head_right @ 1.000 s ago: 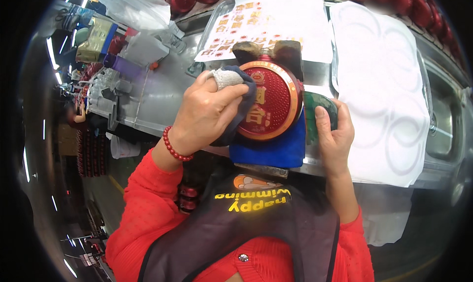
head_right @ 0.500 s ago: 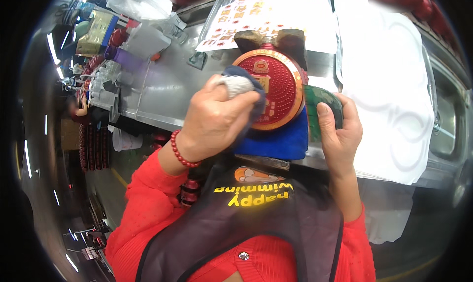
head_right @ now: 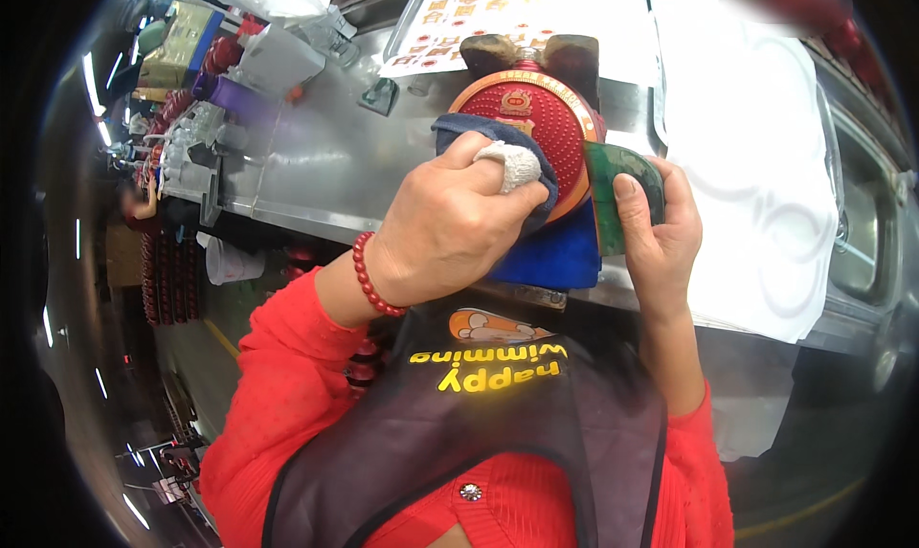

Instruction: The person repeatedly wipes a red round container with a cloth and applies gold decorative stickers to its surface. They handle multiple identical containers, placing finished ones aside and picking up new ones to repeat the process.

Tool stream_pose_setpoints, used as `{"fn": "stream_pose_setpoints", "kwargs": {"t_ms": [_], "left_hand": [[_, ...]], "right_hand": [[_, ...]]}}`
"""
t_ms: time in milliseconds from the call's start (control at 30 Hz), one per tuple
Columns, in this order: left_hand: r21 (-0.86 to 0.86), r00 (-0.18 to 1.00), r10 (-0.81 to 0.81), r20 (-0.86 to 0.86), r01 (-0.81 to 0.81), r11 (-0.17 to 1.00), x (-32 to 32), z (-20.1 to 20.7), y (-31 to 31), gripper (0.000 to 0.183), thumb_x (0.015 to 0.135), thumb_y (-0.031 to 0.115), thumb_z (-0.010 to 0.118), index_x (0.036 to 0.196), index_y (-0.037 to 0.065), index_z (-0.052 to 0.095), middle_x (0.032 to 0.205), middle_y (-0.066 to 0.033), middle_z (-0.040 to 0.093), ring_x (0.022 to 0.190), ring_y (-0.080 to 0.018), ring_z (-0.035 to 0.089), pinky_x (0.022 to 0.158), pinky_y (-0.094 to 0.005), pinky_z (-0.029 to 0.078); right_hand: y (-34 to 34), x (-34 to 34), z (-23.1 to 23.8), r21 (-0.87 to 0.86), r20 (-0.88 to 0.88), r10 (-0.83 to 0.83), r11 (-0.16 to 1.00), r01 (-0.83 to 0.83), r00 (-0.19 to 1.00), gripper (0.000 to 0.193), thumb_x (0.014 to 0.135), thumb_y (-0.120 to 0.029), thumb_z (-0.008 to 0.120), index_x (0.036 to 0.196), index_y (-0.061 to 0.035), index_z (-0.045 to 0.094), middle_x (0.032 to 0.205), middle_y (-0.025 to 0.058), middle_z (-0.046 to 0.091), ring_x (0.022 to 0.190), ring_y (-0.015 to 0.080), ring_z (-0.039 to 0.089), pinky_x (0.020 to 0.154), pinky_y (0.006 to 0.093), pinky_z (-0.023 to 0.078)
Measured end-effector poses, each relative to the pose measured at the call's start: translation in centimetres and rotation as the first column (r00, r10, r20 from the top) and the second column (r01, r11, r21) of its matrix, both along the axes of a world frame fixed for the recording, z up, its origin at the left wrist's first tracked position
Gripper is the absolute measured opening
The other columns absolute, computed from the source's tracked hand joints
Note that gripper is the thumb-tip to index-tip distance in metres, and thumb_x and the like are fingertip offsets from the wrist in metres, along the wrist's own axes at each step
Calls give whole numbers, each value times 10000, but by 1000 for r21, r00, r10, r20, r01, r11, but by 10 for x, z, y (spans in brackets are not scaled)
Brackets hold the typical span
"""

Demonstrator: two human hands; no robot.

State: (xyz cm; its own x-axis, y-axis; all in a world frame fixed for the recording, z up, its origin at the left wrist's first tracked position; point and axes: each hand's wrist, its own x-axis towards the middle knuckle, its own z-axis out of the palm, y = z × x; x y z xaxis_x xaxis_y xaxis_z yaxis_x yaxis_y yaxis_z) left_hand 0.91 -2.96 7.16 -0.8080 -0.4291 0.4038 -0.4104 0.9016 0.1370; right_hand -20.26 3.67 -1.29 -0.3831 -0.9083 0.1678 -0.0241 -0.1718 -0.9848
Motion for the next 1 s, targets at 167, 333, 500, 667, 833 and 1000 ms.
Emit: {"fn": "stream_pose_setpoints", "kwargs": {"t_ms": [167,333,500,667,833,1000], "left_hand": [[16,999,0,38,-1,1000,15,7,8,207,766,89,695,967,68,741,817,-72,632,871,-282,618,739,-354,553],[-81,996,85,-31,-87,993,4,-1,-1,208,790,110,658,976,69,740,816,-64,635,878,-261,607,724,-342,547],[-138,998,45,32,-40,990,6,-1,6,181,778,114,663,927,36,731,858,-65,633,899,-246,599,746,-338,542],[-89,988,138,71,-131,987,28,3,19,269,794,88,687,1051,42,752,855,-75,632,911,-278,592,758,-361,559],[-112,971,239,25,-235,965,24,5,2,286,787,89,704,1065,36,742,821,-95,631,918,-313,603,736,-382,561],[-103,996,88,15,-86,991,0,1,-2,262,773,88,690,1025,36,740,870,-88,656,937,-281,614,791,-350,550]], "right_hand": [[3,1,2,-16,-94,-12,1000,11,996,252,1036,-203,670,1153,18,641,978,28,672,870,84,599,776,226,498],[3,0,0,-23,-105,9,1000,-12,994,247,1052,-199,644,1180,12,625,1004,12,660,903,66,581,804,209,488],[3,2,-2,-24,-50,-9,1000,7,999,239,1021,-200,691,1136,6,651,949,30,683,848,94,611,760,243,509],[6,1,-1,-22,-153,-36,999,33,987,233,1015,-191,698,1136,3,651,946,38,685,851,94,611,765,246,511],[7,1,-1,-9,-78,-19,1000,19,997,245,1013,-199,700,1134,8,649,946,41,685,855,96,613,770,248,511],[4,3,-4,8,-50,-21,1000,22,999,249,1008,-204,703,1125,9,648,939,45,682,848,102,610,766,252,507]]}}
